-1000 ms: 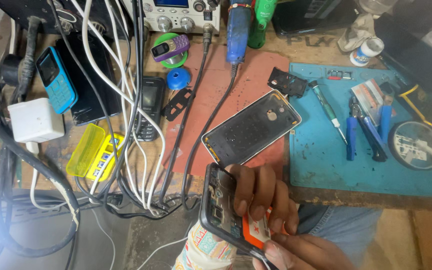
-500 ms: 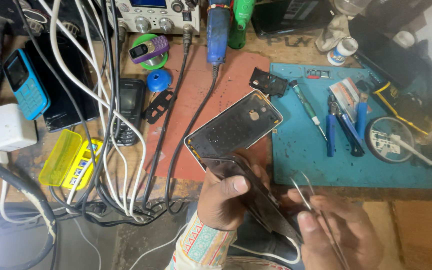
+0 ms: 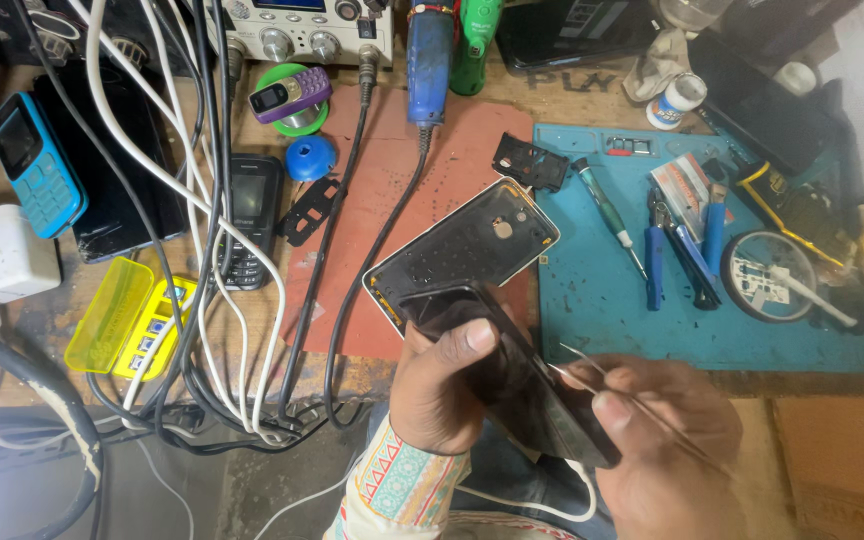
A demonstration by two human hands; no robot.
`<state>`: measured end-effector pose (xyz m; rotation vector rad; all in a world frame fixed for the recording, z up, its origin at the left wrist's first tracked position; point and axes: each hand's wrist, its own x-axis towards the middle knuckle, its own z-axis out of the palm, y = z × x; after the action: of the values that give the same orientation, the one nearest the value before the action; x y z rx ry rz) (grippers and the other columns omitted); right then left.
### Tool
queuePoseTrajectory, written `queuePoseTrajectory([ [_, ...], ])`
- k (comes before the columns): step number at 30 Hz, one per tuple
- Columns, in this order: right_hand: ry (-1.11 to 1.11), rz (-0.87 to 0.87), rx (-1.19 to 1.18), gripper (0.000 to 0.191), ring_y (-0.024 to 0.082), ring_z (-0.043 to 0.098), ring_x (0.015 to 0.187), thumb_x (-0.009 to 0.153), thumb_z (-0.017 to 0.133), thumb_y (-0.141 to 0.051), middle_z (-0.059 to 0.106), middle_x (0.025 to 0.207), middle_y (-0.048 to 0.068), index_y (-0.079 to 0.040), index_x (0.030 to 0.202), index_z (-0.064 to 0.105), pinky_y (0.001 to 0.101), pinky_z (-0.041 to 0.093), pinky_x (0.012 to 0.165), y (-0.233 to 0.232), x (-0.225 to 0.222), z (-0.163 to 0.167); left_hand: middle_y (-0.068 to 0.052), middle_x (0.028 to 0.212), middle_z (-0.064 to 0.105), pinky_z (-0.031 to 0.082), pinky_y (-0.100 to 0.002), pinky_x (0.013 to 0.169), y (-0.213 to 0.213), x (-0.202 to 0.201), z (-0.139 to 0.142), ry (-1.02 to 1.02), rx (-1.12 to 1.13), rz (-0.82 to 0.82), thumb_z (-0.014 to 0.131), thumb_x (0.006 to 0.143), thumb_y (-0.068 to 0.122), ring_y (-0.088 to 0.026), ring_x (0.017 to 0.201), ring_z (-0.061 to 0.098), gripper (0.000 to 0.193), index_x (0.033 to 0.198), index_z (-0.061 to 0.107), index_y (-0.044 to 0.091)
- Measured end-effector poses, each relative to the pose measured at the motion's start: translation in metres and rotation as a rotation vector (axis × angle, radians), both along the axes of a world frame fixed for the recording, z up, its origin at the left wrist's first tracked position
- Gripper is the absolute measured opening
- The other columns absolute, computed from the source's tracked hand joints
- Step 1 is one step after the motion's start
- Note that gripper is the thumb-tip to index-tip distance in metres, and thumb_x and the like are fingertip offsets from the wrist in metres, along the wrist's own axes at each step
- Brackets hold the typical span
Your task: The person works on a disassembled smartphone at a repair bench, pressing the battery connector into place on the exposed board and repositioning the battery. They then use tweezers and a thin pry tool to work along the phone's edge, repeatedly testing and pressing the device while checking its screen.
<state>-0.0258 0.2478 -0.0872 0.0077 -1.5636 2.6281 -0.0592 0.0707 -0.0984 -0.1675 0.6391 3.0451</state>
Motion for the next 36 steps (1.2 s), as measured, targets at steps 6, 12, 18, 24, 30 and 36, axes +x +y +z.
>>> queuePoseTrajectory([
  [6,0.038,0.045,-0.015,0.013,0.027,0.073,0.097,0.092,0.066,0.009,0.073,0.103,0.022,0.005,0.105,0.067,0.0410,0.059,0.093,-0.002,-0.040,0.000,-0.008,0.112,0.070,0.056,-0.036,0.096,0.002,-0.024,0.013,0.055,0.007,0.053,0.076,0.081,0.012,-0.020,0.105,0.068,0.048,0.125,0.062,-0.001],
  [12,0.056,0.075,-0.066,0.011,0.024,0.073,0.097,0.093,0.069,0.007,0.073,0.102,0.019,0.004,0.104,0.068,0.0389,0.060,0.094,-0.021,-0.059,0.025,-0.011,0.118,0.069,0.056,-0.038,0.098,-0.006,-0.039,0.033,0.093,0.013,0.087,0.074,0.089,0.010,-0.023,0.109,0.067,0.045,0.129,0.062,-0.005],
  [18,0.047,0.075,-0.058,0.010,0.024,0.073,0.095,0.093,0.069,0.007,0.074,0.101,0.019,0.004,0.103,0.068,0.0381,0.060,0.093,-0.026,-0.061,0.037,-0.011,0.117,0.070,0.057,-0.038,0.092,-0.007,-0.040,0.040,0.081,-0.001,0.090,0.075,0.088,0.012,-0.022,0.105,0.068,0.046,0.129,0.063,-0.004],
  [24,0.030,0.069,-0.060,0.011,0.024,0.073,0.094,0.091,0.070,0.007,0.074,0.100,0.020,0.004,0.101,0.068,0.0373,0.060,0.092,-0.023,-0.062,0.031,-0.010,0.116,0.070,0.057,-0.037,0.092,-0.005,-0.041,0.034,0.085,-0.010,0.098,0.076,0.087,0.011,-0.022,0.105,0.068,0.045,0.128,0.063,-0.003],
  [30,0.024,0.060,-0.002,0.010,0.024,0.073,0.093,0.091,0.071,0.006,0.074,0.099,0.020,0.005,0.100,0.068,0.0369,0.059,0.091,-0.021,-0.058,0.024,-0.010,0.115,0.069,0.057,-0.037,0.093,-0.003,-0.038,0.024,0.069,-0.005,0.096,0.076,0.087,0.010,-0.022,0.105,0.068,0.045,0.128,0.063,-0.003],
  [36,0.050,0.076,-0.104,0.010,0.025,0.073,0.092,0.091,0.069,0.007,0.074,0.099,0.020,0.004,0.100,0.068,0.0389,0.059,0.091,-0.019,-0.053,0.028,-0.008,0.114,0.070,0.056,-0.036,0.095,-0.002,-0.034,0.031,0.098,-0.050,0.096,0.075,0.086,0.011,-0.020,0.106,0.068,0.044,0.126,0.064,-0.002],
])
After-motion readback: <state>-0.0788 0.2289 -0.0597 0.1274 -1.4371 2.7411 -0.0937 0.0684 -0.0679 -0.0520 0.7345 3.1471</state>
